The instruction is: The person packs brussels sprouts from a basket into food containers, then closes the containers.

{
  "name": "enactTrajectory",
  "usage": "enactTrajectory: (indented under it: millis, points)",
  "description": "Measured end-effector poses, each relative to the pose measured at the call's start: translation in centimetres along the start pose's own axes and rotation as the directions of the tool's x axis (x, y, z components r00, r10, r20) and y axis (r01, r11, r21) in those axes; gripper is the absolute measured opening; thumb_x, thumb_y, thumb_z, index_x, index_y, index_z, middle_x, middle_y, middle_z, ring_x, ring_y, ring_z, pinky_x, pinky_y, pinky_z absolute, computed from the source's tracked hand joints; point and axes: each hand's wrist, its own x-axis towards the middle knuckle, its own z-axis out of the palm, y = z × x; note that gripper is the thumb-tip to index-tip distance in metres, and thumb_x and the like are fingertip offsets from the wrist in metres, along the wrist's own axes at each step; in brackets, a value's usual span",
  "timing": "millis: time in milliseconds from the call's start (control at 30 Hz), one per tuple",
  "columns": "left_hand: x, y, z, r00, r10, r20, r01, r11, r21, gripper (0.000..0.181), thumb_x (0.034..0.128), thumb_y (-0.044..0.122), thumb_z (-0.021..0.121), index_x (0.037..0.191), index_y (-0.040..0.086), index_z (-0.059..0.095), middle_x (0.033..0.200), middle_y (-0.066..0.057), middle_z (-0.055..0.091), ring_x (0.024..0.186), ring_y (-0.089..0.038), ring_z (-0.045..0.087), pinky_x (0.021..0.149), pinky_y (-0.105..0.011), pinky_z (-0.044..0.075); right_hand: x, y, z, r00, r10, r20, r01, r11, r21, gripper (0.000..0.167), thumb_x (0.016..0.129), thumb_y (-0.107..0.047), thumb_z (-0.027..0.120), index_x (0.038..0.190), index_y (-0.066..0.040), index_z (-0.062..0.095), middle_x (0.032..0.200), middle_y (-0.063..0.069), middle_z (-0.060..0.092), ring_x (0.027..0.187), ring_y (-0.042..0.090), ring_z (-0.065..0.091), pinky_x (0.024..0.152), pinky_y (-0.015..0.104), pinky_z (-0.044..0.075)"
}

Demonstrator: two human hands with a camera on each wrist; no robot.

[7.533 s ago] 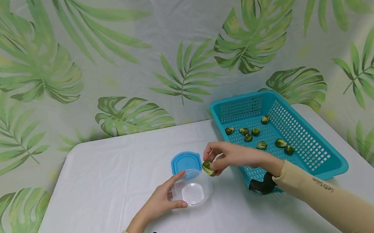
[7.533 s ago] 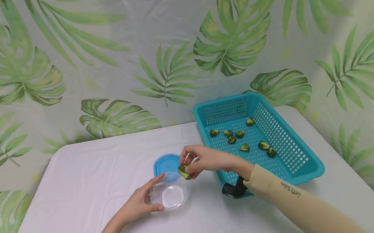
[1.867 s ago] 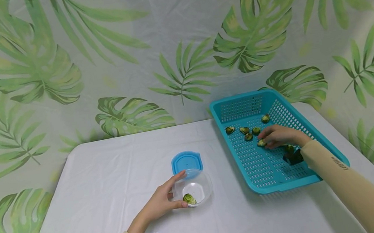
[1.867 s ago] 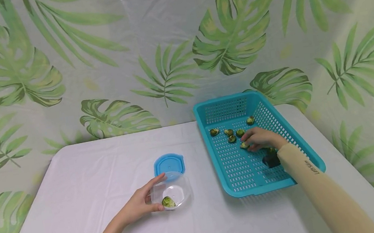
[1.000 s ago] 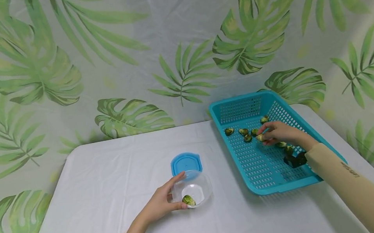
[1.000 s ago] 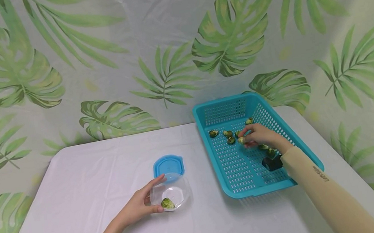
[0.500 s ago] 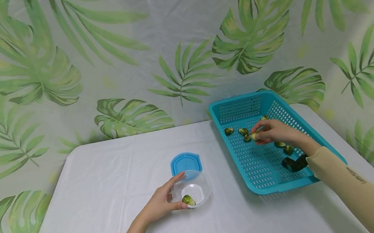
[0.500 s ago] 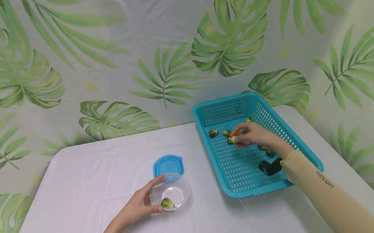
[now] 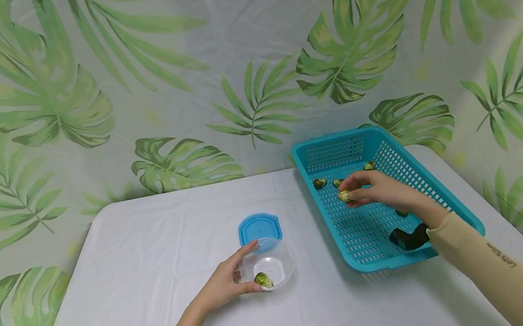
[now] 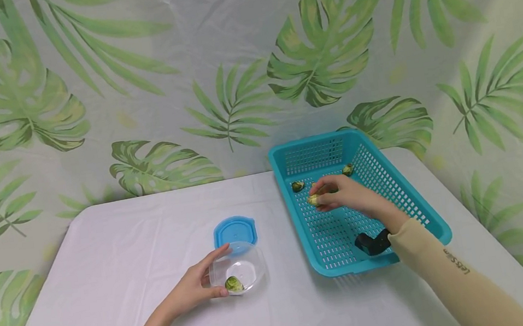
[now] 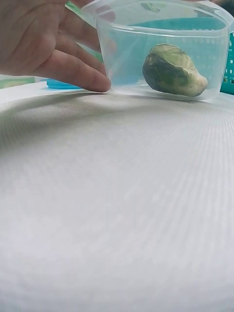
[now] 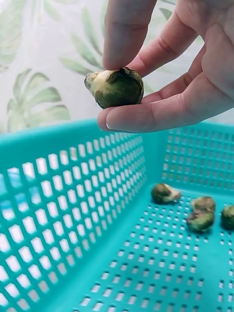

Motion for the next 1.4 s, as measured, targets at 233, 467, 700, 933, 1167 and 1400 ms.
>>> enactTrajectory:
  millis: [233, 467, 700, 933, 1167, 1400]
  points:
    - [0.0, 0.1, 0.0, 1.000, -0.004, 0.002, 0.004, 1.000, -0.018, 0.090, 0.0787, 0.025, 0.080, 0.152, 0.020, 0.029, 0.151, -0.005, 0.035, 0.140, -0.030, 0.024, 0.101, -0.049, 0.040, -0.1, -0.9, 1.4, 1.000, -0.005, 0.005, 0.005, 1.000, 0.006, 0.028, 0.097, -0.005, 0.055, 0.119, 0.011, 0.053, 0.111, 0.024, 0.053, 0.094, 0.029, 0.065, 0.084, 0.040, 0.054]
    - [0.0, 0.1, 0.0, 1.000, 0.000, 0.003, 0.000, 1.000, -0.022, 0.090, 0.0788, 0.024, 0.080, 0.152, 0.019, 0.029, 0.151, -0.005, 0.035, 0.140, -0.029, 0.024, 0.101, -0.048, 0.040, 0.0, -1.6, 2.9, 0.998, -0.047, 0.037, 0.047, 0.999, -0.015, 0.026, 0.097, -0.009, 0.057, 0.116, 0.008, 0.055, 0.107, 0.021, 0.056, 0.094, 0.039, 0.062, 0.078, 0.039, 0.055]
    - [0.0, 0.0, 0.0, 1.000, 0.006, 0.003, -0.006, 1.000, -0.025, 0.089, 0.0792, 0.024, 0.080, 0.152, 0.020, 0.029, 0.151, -0.005, 0.035, 0.139, -0.030, 0.024, 0.100, -0.048, 0.040, 0.2, -2.1, 4.8, 0.996, -0.053, 0.073, 0.054, 0.998, -0.022, 0.023, 0.097, -0.010, 0.056, 0.114, 0.005, 0.057, 0.105, 0.019, 0.057, 0.087, 0.033, 0.063, 0.078, 0.044, 0.055]
    - [0.0, -0.2, 0.1, 1.000, 0.023, 0.002, -0.023, 0.999, -0.034, 0.089, 0.0789, 0.023, 0.080, 0.152, 0.018, 0.029, 0.150, -0.008, 0.036, 0.139, -0.031, 0.026, 0.100, -0.046, 0.042, 0.4, -2.7, 6.7, 0.995, -0.054, 0.086, 0.056, 0.998, -0.022, 0.020, 0.096, -0.008, 0.056, 0.112, 0.004, 0.059, 0.104, 0.017, 0.057, 0.085, 0.028, 0.065, 0.078, 0.042, 0.055]
    - [0.0, -0.3, 0.1, 0.999, 0.054, 0.002, -0.054, 0.998, -0.045, 0.089, 0.0795, 0.019, 0.079, 0.151, 0.012, 0.028, 0.149, -0.014, 0.036, 0.137, -0.036, 0.028, 0.098, -0.045, 0.043, 0.4, -3.2, 8.5, 0.992, -0.061, 0.111, 0.063, 0.998, -0.009, 0.019, 0.095, -0.004, 0.056, 0.110, 0.006, 0.058, 0.102, 0.016, 0.057, 0.082, 0.025, 0.065, 0.076, 0.040, 0.056]
    - [-0.1, 1.2, 0.0, 0.999, 0.047, -0.001, -0.047, 0.997, -0.058, 0.088, 0.0790, 0.009, 0.079, 0.150, 0.004, 0.027, 0.148, -0.019, 0.036, 0.136, -0.039, 0.028, 0.098, -0.050, 0.042, 0.7, -3.7, 10.4, 0.989, -0.068, 0.128, 0.072, 0.997, -0.031, 0.015, 0.093, -0.001, 0.058, 0.107, 0.005, 0.059, 0.099, 0.014, 0.059, 0.077, 0.024, 0.065, 0.075, 0.045, 0.056]
